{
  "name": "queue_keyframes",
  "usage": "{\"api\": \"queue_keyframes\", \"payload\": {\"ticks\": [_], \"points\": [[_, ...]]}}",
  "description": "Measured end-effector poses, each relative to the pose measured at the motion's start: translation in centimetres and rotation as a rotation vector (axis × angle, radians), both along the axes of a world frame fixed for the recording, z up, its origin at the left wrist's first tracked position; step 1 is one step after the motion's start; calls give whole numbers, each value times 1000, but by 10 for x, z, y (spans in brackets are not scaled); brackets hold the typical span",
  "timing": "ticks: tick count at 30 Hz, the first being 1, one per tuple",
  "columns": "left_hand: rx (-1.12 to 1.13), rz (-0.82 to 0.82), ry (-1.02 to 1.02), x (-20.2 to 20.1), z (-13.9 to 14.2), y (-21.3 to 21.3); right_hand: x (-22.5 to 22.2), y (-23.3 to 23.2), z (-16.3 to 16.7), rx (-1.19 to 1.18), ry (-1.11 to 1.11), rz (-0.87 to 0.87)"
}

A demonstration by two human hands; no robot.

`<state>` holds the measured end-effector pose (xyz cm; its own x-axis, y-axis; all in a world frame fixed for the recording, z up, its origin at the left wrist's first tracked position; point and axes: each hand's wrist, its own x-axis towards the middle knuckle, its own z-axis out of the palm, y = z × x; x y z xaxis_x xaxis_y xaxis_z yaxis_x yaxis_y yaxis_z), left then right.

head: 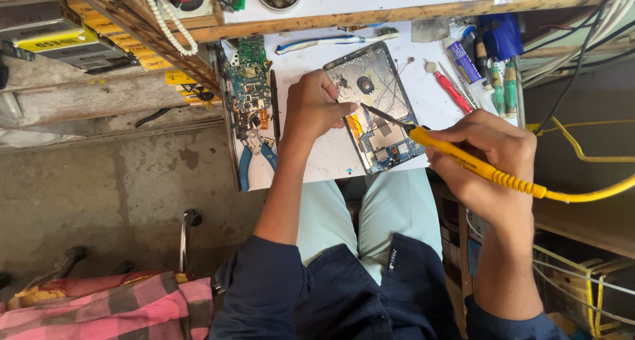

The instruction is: The person sits at a repair bench and uses a soldering iron to work on the exposed motherboard of a disassembled phone, touching components on the board while steadying it with the other hand. They reposition the phone and continue soldering different spots on the board.

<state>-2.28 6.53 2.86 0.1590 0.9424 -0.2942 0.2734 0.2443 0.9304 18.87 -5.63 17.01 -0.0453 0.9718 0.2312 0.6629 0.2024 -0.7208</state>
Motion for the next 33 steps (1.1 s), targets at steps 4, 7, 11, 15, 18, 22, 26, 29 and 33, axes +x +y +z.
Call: {"api": "queue_keyframes", "payload": {"ticks": [4,7,11,15,18,22,26,29,33], "points": [[-13,-3,-25,-1,-1,4,-5,-4,-1,37,-37,-12],[-5,-1,-54,-1,-1,5,-9,-7,-3,57,-44,-18],[-16,-1,-53,-2,-1,3,-11,-13,-6,72,-42,-33],[-10,2,-33,-1,1,2,-9,-15,-8,100,-59,-44],[-23,5,-51,-1,2,2,-8,-15,-12,125,-67,-40],[-26,7,-60,-1,0,2,-7,-18,-17,118,-29,-24],[-23,-6,-58,-2,2,3,-6,-17,-18,112,-19,-24],[-24,-12,-60,-3,2,3,-6,-17,-17,107,-25,-20],[-37,-20,-55,-3,2,5,-5,-17,-15,87,-16,-20]]}}
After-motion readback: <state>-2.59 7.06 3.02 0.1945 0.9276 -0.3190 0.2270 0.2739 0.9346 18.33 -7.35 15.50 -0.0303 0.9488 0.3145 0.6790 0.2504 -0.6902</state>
